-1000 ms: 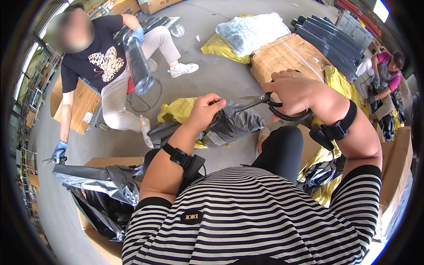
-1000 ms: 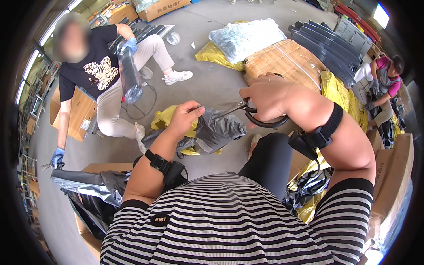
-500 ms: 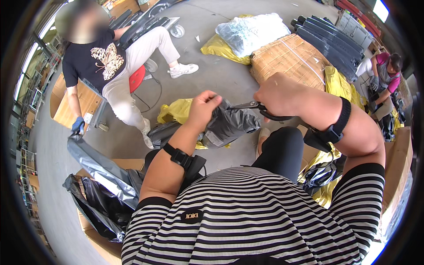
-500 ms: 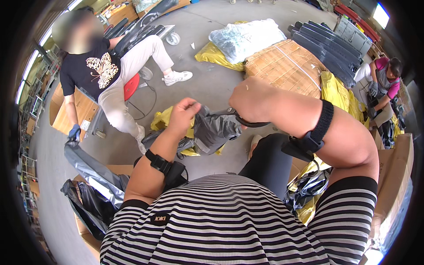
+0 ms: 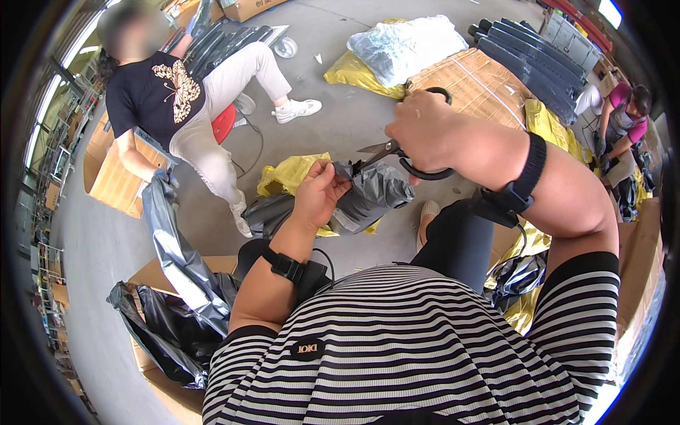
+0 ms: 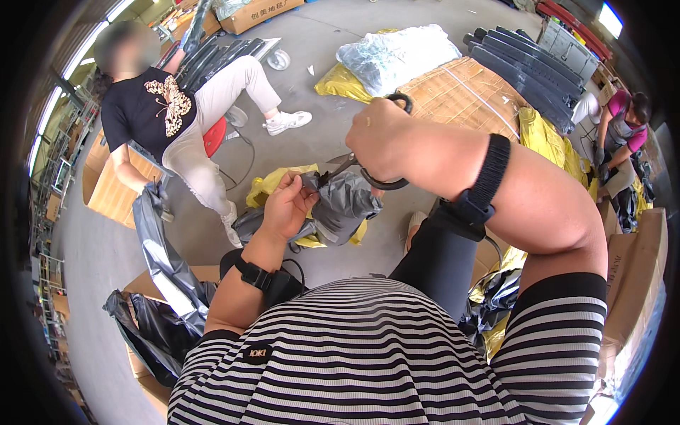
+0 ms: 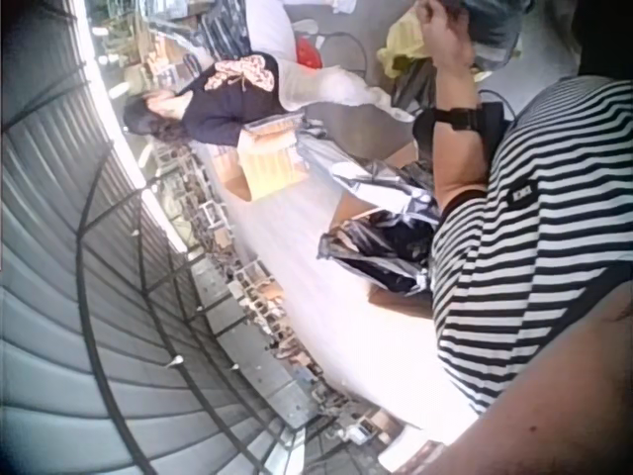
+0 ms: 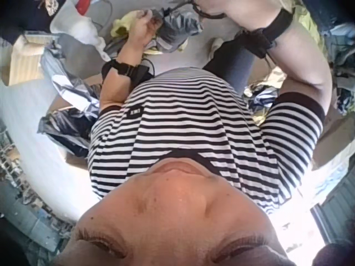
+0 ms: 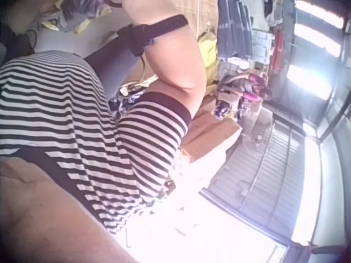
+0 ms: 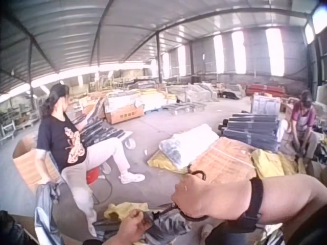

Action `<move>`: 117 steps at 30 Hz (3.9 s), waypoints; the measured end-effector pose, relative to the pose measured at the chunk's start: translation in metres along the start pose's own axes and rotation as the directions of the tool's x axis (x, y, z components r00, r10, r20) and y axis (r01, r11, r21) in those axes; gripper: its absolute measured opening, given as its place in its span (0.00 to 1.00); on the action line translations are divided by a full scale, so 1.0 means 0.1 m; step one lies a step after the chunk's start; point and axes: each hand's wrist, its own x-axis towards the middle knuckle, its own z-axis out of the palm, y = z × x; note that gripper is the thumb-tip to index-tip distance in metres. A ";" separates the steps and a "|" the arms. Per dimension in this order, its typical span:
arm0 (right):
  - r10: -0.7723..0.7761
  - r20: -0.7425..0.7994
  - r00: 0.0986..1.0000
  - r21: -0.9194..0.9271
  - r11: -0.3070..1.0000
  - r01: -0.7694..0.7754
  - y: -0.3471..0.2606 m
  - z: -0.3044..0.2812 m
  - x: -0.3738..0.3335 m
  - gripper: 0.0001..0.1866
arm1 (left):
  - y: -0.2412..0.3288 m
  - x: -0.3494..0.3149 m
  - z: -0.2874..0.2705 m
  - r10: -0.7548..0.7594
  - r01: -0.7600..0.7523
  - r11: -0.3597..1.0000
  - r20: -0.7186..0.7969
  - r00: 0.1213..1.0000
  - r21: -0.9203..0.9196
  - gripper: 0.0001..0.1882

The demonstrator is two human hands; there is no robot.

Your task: Unpacking large yellow and black industrial packages using scissors in a warehouse setting.

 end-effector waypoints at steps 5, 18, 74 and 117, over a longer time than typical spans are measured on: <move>-0.121 0.087 0.989 -0.258 0.956 0.139 -0.22 -0.08 0.17 0.21 | 0.01 -0.09 0.14 0.043 -0.046 0.982 0.024 0.999 0.186 0.04; -0.238 0.221 0.946 -0.185 0.942 0.281 -0.33 0.24 0.76 0.26 | -0.07 -0.28 0.23 0.186 -0.221 0.804 0.119 0.975 0.553 0.02; 0.086 -0.395 0.915 0.903 -0.150 0.404 -0.66 1.57 0.96 0.30 | 0.53 -0.47 -0.41 0.171 -0.165 0.711 0.059 0.983 0.683 0.34; 0.093 0.406 0.909 0.281 -0.959 -0.028 -1.52 3.75 1.88 0.11 | -0.19 0.00 -1.33 0.140 0.080 0.326 -0.132 0.981 0.942 0.11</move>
